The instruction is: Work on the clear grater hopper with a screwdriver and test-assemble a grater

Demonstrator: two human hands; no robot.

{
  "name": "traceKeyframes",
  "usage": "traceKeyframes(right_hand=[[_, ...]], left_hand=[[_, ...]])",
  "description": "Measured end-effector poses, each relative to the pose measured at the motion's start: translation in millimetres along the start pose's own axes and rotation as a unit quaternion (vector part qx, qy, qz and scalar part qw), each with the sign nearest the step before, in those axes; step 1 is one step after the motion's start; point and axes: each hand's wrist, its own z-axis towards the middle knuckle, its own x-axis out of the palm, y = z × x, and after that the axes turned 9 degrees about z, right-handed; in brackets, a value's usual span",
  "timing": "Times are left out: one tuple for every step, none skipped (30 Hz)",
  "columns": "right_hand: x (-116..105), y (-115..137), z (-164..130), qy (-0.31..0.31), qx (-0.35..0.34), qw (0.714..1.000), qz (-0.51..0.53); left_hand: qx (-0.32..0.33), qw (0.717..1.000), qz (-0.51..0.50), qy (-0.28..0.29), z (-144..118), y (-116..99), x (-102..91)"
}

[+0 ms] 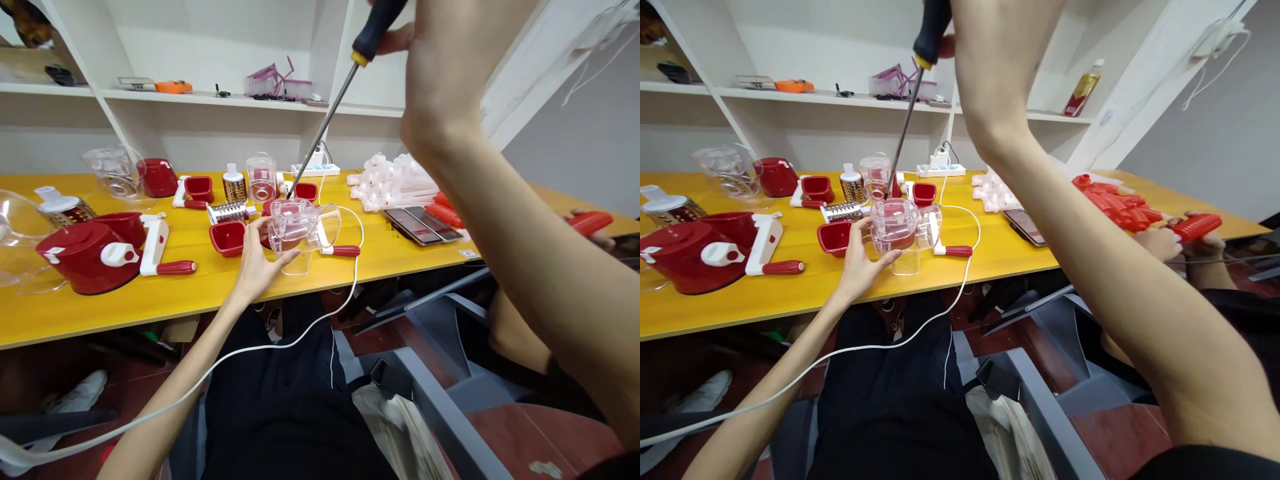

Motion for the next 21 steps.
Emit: traceKeyframes(right_hand=[[3, -1, -4, -0.007, -0.016, 1.0, -0.022], [7, -1, -8, -0.021, -0.036, 0.998, -0.036], [11, -1, -13, -0.033, -0.052, 0.997, -0.041], [15, -1, -17, -0.036, -0.06, 0.997, -0.042], [19, -1, -20, -0.035, -0.065, 0.996, -0.045], [22, -1, -23, -0.028, -0.065, 0.996, -0.049], [25, -1, -25, -0.023, -0.061, 0.997, -0.05], [28, -2, -25, -0.02, -0.057, 0.997, -0.05], [29, -3, -26, -0.016, -0.053, 0.997, -0.05], [30, -4, -26, -0.011, -0.051, 0.997, -0.049], [31, -6, -25, -0.006, -0.05, 0.997, -0.05], [30, -8, -25, 0.002, -0.051, 0.997, -0.051], [30, -10, -26, 0.008, -0.052, 0.997, -0.054], [29, -13, -26, 0.015, -0.053, 0.997, -0.058], [27, -15, -26, 0.018, -0.055, 0.996, -0.063], [25, -16, -27, 0.02, -0.058, 0.996, -0.069], [24, -17, -27, 0.021, -0.061, 0.995, -0.075], [22, -18, -27, 0.019, -0.063, 0.994, -0.082], [21, -18, -27, 0.015, -0.066, 0.994, -0.089], [20, -17, -27, 0.008, -0.069, 0.993, -0.097], [19, -16, -26, 0.001, -0.069, 0.992, -0.103]], left_hand=[[-0.001, 1.0, 0.001, -0.001, 0, 0, 0.0], [-0.001, 1.0, 0.001, 0.0, -1, 1, 0.0], [-0.001, 1.0, 0.001, 0.0, -1, 1, -0.1], [0.0, 1.0, 0.0, 0.001, -1, 1, 0.0], [0.001, 1.0, 0.0, 0.001, -1, 2, 0.0], [0.002, 1.0, 0.0, 0.002, -1, 2, 0.1], [0.003, 1.0, 0.001, 0.001, 0, 2, 0.2], [0.004, 1.0, 0.003, 0.0, 0, 2, 0.3], [0.005, 1.0, 0.006, -0.001, 0, 2, 0.4], [0.006, 1.0, 0.007, -0.002, 0, 2, 0.4], [0.006, 1.0, 0.009, -0.003, 0, 2, 0.4], [0.007, 1.0, 0.01, -0.003, 0, 2, 0.4], [0.006, 1.0, 0.01, -0.003, 0, 2, 0.3], [0.005, 1.0, 0.009, -0.003, 0, 2, 0.2], [0.003, 1.0, 0.007, -0.003, 1, 2, 0.2], [0.001, 1.0, 0.006, -0.002, 1, 2, 0.2], [0.0, 1.0, 0.004, -0.001, 1, 3, 0.3], [-0.002, 1.0, 0.002, 0.001, 1, 3, 0.5], [-0.002, 1.0, 0.002, 0.001, 0, 3, 0.7], [-0.001, 1.0, 0.002, 0.002, 0, 3, 0.9], [0.0, 1.0, 0.003, 0.001, 0, 3, 1.1]])
